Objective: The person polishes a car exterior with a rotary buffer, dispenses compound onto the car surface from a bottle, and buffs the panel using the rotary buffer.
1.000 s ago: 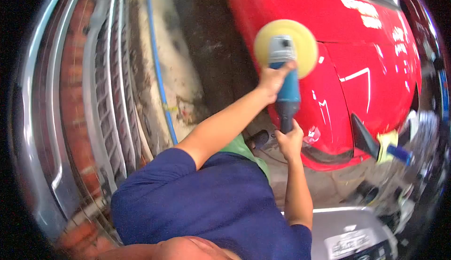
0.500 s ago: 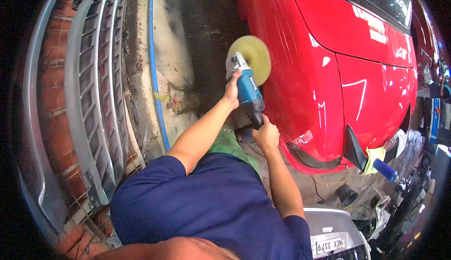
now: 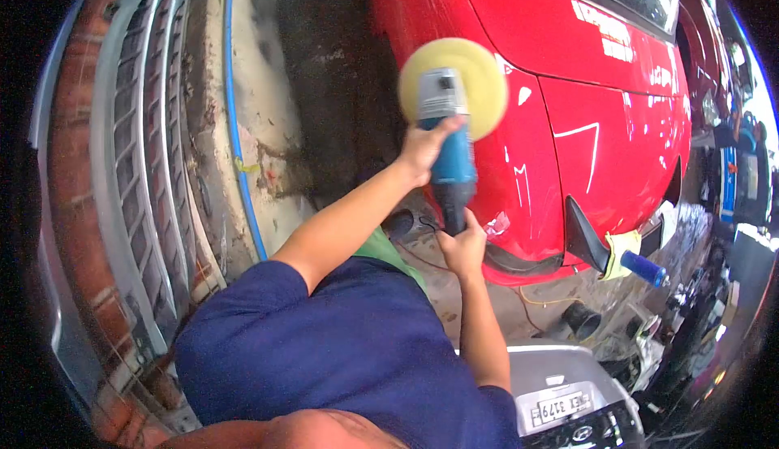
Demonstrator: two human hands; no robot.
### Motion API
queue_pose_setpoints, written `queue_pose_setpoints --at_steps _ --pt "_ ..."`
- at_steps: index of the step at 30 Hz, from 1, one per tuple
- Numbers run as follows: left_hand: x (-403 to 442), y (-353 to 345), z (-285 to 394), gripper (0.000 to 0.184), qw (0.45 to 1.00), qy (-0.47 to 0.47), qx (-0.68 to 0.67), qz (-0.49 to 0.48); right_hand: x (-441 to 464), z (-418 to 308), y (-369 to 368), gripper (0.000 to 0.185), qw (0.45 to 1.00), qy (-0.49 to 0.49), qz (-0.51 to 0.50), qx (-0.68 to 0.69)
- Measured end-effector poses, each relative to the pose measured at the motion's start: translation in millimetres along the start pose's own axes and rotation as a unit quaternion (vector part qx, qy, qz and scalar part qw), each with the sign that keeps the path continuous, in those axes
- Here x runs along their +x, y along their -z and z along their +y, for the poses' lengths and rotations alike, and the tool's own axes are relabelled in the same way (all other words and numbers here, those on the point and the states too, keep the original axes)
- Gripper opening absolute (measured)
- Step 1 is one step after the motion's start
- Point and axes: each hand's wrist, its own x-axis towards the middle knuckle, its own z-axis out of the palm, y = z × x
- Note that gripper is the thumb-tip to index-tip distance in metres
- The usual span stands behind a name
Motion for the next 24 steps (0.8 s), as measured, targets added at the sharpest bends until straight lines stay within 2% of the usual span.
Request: queue_pose_setpoints --at_steps 1,3,4,7,8,11,12,14,15,16,17,19,20,21,24 --pt "5.6 -21.5 -5.4 0.063 0.999 -0.028 0.018 -0.009 -1.4 8.8 9.1 0.04 1.0 0.004 0.002 0.016" --pt "13.6 -63.5 -20.7 0.074 0.995 -0.067 0.074 0.03 -6.4 7.4 22.8 0.026 0.98 -0.096 -0.009 0.172" --pt "18.0 -77.1 -29.5 0.082 0.992 -0.058 0.102 0.047 -7.6 16.4 25.2 0.021 0.979 -0.094 -0.004 0.181" --pt "23.0 -88.2 -48.6 0.104 0.984 -0.069 0.148 0.067 -13.4 15.6 29.6 0.022 0.961 -0.125 -0.01 0.248" --pt "20.2 -83.2 -56.0 0.09 0.975 -0.094 0.174 0.1 -14.3 13.9 28.1 0.022 0.968 -0.133 -0.005 0.215" --pt "-0.3 -40.3 -42.3 0.074 0.995 -0.095 -0.023 0.031 -14.6 35.2 14.9 0.028 0.992 -0.072 -0.017 0.105" --pt "-7.1 -19.2 -40.3 0.066 0.995 -0.077 -0.05 0.036 -9.9 52.0 9.4 0.042 1.0 0.01 -0.016 -0.003" --pt "-14.1 32.8 -43.0 0.055 0.991 -0.008 -0.133 0.031 -6.3 43.9 -4.0 0.052 0.994 0.004 -0.034 -0.103" --pt "-12.2 63.3 -53.3 0.053 0.981 0.041 -0.188 0.023 -2.8 35.1 -12.9 0.057 0.987 0.005 -0.043 -0.153" --pt "-9.0 90.2 -64.8 0.054 0.974 0.045 -0.219 0.02 0.4 21.0 -18.7 0.067 0.971 -0.036 -0.089 -0.221" --pt "-6.5 113.5 -76.8 0.055 0.967 0.049 -0.25 0.017 3.1 15.8 -29.1 0.066 0.959 -0.036 -0.12 -0.255" --pt "-7.7 141.2 -90.2 0.059 0.966 0.036 -0.248 0.061 6.0 21.0 -48.5 0.065 0.953 -0.015 -0.147 -0.265" --pt "-12.9 150.8 -93.5 0.06 0.963 0.052 -0.262 0.037 5.5 23.8 -55.0 0.065 0.95 -0.014 -0.154 -0.271" --pt "-13.5 157.5 -99.4 0.06 0.963 0.062 -0.253 0.065 6.0 25.6 -59.8 0.067 0.945 -0.028 -0.173 -0.274" --pt "-17.6 162.9 -113.1 0.061 0.957 0.072 -0.274 0.071 2.9 30.9 -59.9 0.068 0.94 -0.034 -0.181 -0.287"
